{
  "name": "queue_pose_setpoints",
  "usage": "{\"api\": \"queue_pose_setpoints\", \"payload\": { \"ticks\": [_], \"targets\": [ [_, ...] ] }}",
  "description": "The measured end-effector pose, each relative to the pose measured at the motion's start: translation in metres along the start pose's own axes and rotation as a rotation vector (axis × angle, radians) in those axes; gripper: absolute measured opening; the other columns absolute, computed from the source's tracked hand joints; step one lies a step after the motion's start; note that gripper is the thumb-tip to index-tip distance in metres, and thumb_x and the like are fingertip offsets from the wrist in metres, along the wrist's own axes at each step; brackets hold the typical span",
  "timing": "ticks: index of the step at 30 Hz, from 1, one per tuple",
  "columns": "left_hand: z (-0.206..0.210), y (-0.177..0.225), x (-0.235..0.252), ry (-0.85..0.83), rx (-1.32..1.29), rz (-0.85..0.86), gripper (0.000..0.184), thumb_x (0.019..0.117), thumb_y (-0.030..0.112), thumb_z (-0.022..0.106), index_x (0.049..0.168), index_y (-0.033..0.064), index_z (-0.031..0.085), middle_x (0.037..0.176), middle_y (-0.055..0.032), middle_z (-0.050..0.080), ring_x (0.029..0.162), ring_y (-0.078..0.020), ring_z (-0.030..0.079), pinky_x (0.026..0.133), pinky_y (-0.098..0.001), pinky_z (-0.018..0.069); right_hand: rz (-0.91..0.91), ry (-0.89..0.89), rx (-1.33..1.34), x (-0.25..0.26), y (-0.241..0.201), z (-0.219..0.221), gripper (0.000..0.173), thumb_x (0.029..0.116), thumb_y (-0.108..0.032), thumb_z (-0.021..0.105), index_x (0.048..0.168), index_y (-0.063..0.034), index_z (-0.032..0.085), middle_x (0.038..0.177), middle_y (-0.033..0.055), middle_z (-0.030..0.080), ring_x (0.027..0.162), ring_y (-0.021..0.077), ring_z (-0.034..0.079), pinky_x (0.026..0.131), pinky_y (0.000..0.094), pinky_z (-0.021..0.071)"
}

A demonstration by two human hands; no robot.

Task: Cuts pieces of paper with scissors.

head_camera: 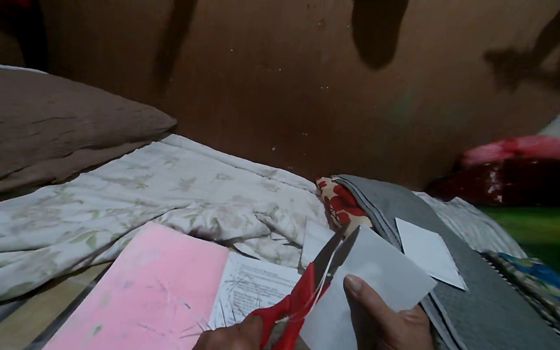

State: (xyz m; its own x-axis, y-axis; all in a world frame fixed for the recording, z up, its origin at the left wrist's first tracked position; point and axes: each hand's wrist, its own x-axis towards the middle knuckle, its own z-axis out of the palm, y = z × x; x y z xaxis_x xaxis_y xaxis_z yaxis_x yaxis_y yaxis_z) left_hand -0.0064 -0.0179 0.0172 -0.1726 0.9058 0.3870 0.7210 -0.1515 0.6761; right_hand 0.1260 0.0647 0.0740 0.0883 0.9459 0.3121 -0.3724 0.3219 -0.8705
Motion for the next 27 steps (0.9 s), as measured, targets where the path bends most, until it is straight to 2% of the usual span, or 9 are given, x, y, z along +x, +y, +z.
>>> {"api": "queue_pose_setpoints", "payload": {
  "ticks": [4,10,22,27],
  "targets": [
    [0.0011,-0.0019,-0.0001,0.006,0.012,0.017,0.026,0.0928,0.014,0.066,0.084,-0.0104,0.066,0.068,-0.0251,0.065,0.062,-0.0424,0.068,0.056,-0.0543,0.0526,-0.001,0.004,-0.001,0.0008,0.0009,-0.0008,0.028,0.0841,0.023,0.057,0.098,-0.0022,0.056,0.076,-0.0009,0.074,0.069,0.0054,0.073,0.066,0.0220,0.0634],
    [-0.0025,-0.0036,0.0007,-0.026,-0.041,-0.017,0.027,0.0920,0.017,0.069,0.091,-0.0099,0.069,0.071,-0.0240,0.067,0.065,-0.0407,0.069,0.060,-0.0555,0.0538,-0.016,-0.058,-0.001,0.0005,0.0030,-0.0033,0.032,0.0812,0.024,0.057,0.098,-0.0033,0.057,0.077,-0.0021,0.075,0.070,0.0044,0.073,0.067,0.0217,0.0633],
    [-0.0025,-0.0008,0.0000,-0.016,-0.010,-0.021,0.027,0.0941,0.016,0.066,0.090,-0.0108,0.068,0.071,-0.0258,0.067,0.066,-0.0430,0.069,0.061,-0.0559,0.0541,0.012,-0.048,-0.045,-0.0022,0.0018,-0.0006,0.030,0.0825,0.022,0.058,0.099,-0.0035,0.056,0.075,-0.0028,0.074,0.069,0.0039,0.073,0.066,0.0210,0.0630],
    [-0.0043,0.0005,0.0002,-0.004,-0.006,-0.047,0.028,0.0914,0.017,0.069,0.090,-0.0110,0.067,0.071,-0.0248,0.066,0.065,-0.0422,0.068,0.060,-0.0555,0.0531,0.007,-0.079,-0.049,-0.0022,0.0026,-0.0024,0.031,0.0814,0.023,0.059,0.098,-0.0038,0.057,0.077,-0.0029,0.074,0.070,0.0041,0.073,0.068,0.0212,0.0630]
  ]
}}
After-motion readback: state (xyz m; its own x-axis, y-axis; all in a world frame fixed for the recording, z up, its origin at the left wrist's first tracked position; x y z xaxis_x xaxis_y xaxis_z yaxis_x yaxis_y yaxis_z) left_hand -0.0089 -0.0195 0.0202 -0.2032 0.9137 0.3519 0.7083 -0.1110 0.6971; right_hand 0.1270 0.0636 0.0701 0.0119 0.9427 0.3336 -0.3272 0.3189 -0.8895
